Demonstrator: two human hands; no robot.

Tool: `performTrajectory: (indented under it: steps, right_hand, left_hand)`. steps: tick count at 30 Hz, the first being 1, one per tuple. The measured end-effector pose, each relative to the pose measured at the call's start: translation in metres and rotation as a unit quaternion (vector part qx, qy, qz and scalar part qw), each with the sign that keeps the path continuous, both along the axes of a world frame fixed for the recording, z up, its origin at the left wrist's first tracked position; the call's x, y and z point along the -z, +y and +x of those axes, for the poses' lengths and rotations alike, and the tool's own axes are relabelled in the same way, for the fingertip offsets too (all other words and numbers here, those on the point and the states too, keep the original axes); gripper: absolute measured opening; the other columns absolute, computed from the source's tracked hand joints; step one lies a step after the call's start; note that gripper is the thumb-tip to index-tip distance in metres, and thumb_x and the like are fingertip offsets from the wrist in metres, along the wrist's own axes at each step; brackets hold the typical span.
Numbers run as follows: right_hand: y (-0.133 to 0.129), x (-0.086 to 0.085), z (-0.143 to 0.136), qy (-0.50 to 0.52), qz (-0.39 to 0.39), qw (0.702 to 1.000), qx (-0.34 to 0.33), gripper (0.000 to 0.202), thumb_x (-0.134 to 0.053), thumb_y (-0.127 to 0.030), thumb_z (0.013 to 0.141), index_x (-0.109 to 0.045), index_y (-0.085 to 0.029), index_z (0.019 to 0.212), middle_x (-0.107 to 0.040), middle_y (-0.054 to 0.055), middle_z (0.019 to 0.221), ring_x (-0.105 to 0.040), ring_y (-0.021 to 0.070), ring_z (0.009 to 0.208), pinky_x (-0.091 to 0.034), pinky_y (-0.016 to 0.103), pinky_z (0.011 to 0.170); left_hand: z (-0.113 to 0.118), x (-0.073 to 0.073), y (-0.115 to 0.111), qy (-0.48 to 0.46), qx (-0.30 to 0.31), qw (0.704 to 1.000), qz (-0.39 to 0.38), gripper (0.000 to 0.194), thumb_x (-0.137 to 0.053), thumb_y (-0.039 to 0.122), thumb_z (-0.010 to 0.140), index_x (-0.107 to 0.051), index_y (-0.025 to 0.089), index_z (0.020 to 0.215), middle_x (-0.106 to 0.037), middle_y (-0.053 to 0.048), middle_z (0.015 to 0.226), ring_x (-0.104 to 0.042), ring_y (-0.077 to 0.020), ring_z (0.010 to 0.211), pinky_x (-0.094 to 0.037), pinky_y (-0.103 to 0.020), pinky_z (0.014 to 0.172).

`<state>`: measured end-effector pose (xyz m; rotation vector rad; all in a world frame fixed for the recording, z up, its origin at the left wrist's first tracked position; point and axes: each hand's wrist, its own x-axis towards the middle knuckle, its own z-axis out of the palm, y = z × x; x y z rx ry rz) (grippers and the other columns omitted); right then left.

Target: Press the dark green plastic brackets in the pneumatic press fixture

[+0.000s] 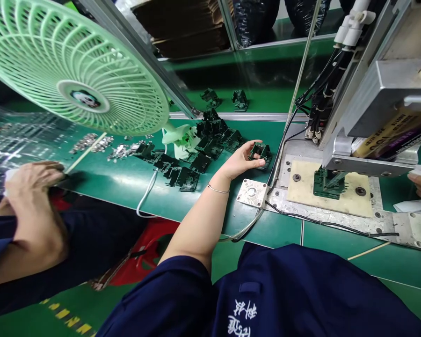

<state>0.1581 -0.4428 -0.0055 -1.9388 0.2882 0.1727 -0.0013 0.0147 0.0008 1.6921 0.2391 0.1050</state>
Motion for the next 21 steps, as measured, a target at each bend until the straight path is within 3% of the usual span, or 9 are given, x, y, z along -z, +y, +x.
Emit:
performTrajectory:
  steps: [7,15,21]
  right_hand:
    - [0.004,-0.007,-0.004,0.013,-0.025,1.0,-0.008,0.052,-0.093,-0.048,0.039,-0.061,-0.02,0.069,-0.034,-0.001,0.055,-0.026,0.0093,0.04,-0.013,0.024,0.028]
    - [0.005,-0.011,-0.002,0.009,0.05,0.998,-0.047,0.056,-0.091,-0.051,0.05,-0.046,-0.02,0.06,-0.034,0.0,0.057,-0.028,0.0074,0.044,-0.013,0.022,0.032]
    - [0.014,-0.02,-0.017,-0.031,0.054,0.998,-0.001,0.049,-0.088,-0.057,0.057,-0.063,-0.018,0.072,-0.046,0.003,0.065,-0.031,0.0081,0.048,-0.017,0.02,0.031]
  left_hand:
    - [0.001,-0.002,-0.002,0.006,0.003,1.0,0.013,0.073,-0.088,0.036,0.064,-0.055,0.021,0.128,-0.051,-0.002,0.102,-0.051,-0.012,0.089,-0.05,-0.028,0.09]
    - [0.0,-0.002,-0.003,0.0,0.001,1.0,0.016,0.074,-0.089,0.039,0.063,-0.056,0.021,0.127,-0.052,-0.005,0.116,-0.052,-0.011,0.089,-0.051,-0.027,0.09]
    - [0.001,0.0,-0.001,0.0,0.002,1.0,0.022,0.076,-0.09,0.04,0.062,-0.056,0.022,0.127,-0.053,-0.005,0.115,-0.054,-0.0119,0.088,-0.053,-0.031,0.092]
